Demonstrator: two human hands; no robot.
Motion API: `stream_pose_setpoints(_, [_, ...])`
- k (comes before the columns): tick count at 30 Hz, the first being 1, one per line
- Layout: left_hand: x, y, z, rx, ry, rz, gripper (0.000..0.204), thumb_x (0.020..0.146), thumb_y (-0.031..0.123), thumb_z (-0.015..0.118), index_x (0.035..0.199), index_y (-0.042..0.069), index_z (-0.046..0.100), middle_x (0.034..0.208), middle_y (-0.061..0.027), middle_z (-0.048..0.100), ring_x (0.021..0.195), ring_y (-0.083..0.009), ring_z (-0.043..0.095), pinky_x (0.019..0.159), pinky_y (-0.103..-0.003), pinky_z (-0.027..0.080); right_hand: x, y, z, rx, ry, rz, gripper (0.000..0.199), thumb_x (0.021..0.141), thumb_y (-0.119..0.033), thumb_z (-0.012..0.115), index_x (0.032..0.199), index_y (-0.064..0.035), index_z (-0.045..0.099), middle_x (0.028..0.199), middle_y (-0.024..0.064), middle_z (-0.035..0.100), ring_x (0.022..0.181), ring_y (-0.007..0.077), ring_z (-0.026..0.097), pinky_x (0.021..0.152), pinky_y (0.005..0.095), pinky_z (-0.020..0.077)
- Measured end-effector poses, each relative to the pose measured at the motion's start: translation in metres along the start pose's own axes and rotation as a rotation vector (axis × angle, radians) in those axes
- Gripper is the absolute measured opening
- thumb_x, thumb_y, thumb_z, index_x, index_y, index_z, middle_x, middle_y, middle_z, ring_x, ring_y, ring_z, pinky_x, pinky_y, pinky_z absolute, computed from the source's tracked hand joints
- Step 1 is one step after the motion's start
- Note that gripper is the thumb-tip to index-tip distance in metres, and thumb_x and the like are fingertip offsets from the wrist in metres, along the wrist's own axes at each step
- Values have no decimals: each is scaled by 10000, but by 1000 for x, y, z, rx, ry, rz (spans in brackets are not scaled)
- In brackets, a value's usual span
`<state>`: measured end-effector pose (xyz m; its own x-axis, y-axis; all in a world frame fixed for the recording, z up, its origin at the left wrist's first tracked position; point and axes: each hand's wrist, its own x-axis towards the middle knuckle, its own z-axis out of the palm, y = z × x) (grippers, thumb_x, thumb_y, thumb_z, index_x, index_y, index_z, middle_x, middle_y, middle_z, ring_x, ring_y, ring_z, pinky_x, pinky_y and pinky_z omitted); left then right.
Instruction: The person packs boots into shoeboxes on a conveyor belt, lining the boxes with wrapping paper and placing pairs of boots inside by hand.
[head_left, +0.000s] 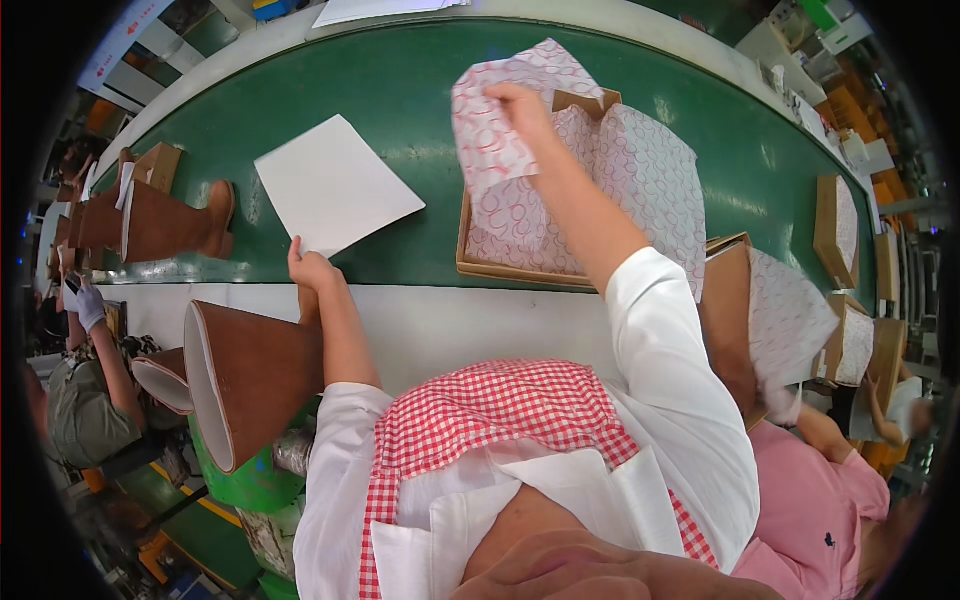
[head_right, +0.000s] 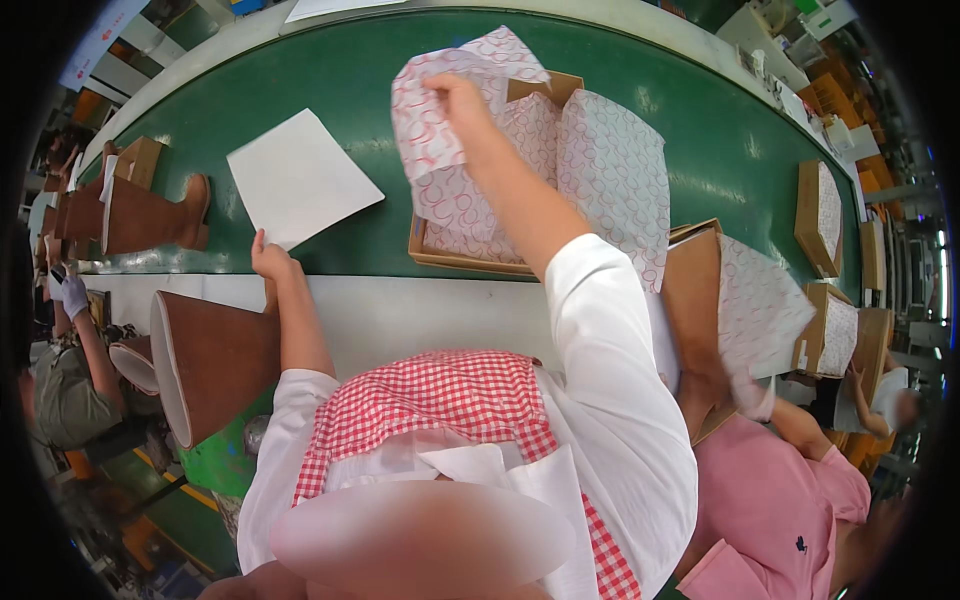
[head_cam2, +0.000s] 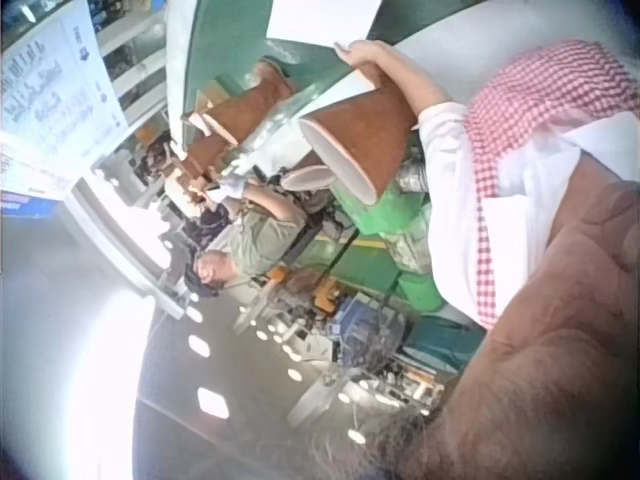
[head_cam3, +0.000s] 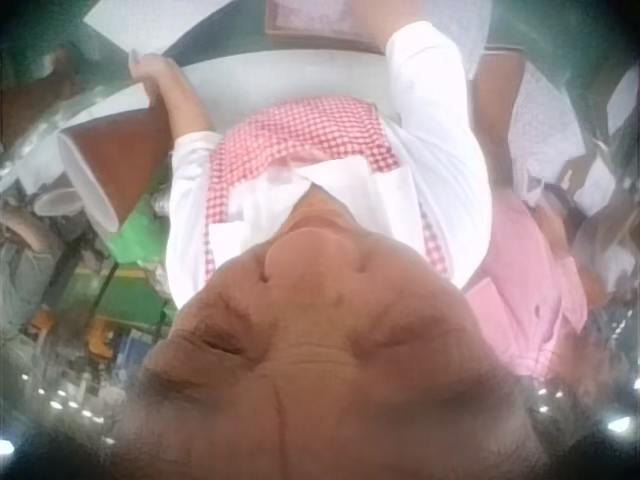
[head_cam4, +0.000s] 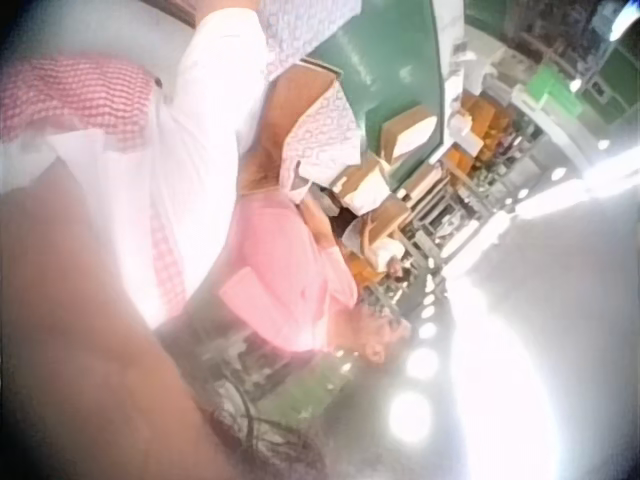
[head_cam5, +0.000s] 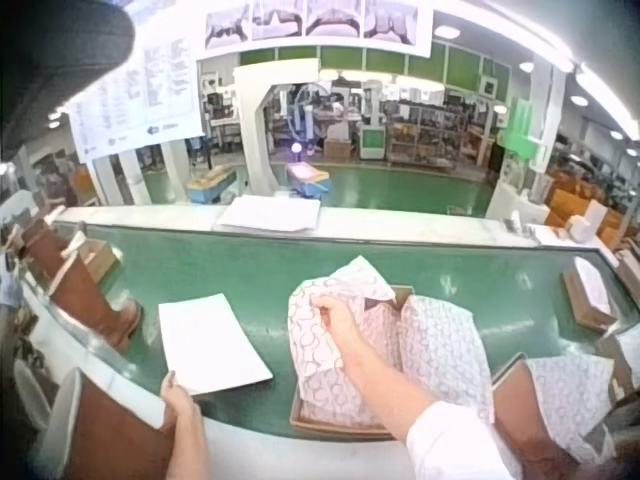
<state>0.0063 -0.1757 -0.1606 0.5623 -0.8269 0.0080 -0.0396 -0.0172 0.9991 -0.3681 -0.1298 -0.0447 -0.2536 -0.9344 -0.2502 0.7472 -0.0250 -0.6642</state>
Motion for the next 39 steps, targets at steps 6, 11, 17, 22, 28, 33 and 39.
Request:
stream_pose_setpoints(6, [-9,-9,1,258,-187,-181,610,840,1,476,1407,-21,253,1379,-220,357,1169,-293,479,948,-358,427,43,102,71,-20,116,52,147,674,64,607,771,-25,541,726,84,552,637,212,577,544,351,503])
stream_pose_setpoints(11, [-16,6,4,564,-212,-64,620,863,210,549,1408,45,304,1468,-251,175,1312,-376,315,1054,-416,313,68,159,103,-83,131,-16,140,690,39,609,791,-23,537,724,86,547,633,217,585,498,330,460])
stream_pose_setpoints(17, [-27,37,4,478,-156,295,472,848,101,528,1301,24,422,1444,-206,237,1305,-346,317,1042,-419,318,85,180,92,-613,-78,126,186,725,-35,629,910,-33,617,918,113,628,767,229,630,658,384,506])
stream_pose_setpoints(22, [-76,118,22,200,-330,730,344,875,49,490,1216,6,501,1357,-178,391,1261,-320,382,1025,-417,331,22,134,47,-1187,-162,-765,183,752,-119,580,903,-94,679,1000,92,636,1011,286,563,872,384,449])
stream_pose_setpoints(28, [-107,102,125,339,-978,835,450,929,288,492,1292,24,467,1361,-210,428,1306,-366,348,1071,-439,272,-73,-78,-139,-2083,1238,-644,460,733,-407,689,1086,-120,619,1224,116,509,1083,328,500,838,517,393])
stream_pose_setpoints(33, [-111,8,168,465,-1047,694,551,918,367,507,1346,32,414,1380,-222,406,1302,-373,347,1067,-444,280,-143,-131,-256,-1793,1579,-178,670,738,-512,681,1246,-97,548,1350,190,465,1211,384,447,955,523,361])
stream_pose_setpoints(39, [-120,-55,157,418,-1147,497,624,897,400,536,1365,17,382,1376,-235,405,1278,-372,376,1060,-419,300,-149,-140,-374,-1518,1060,-96,686,759,-435,661,1322,-91,472,1182,179,606,1083,318,587,897,381,466])
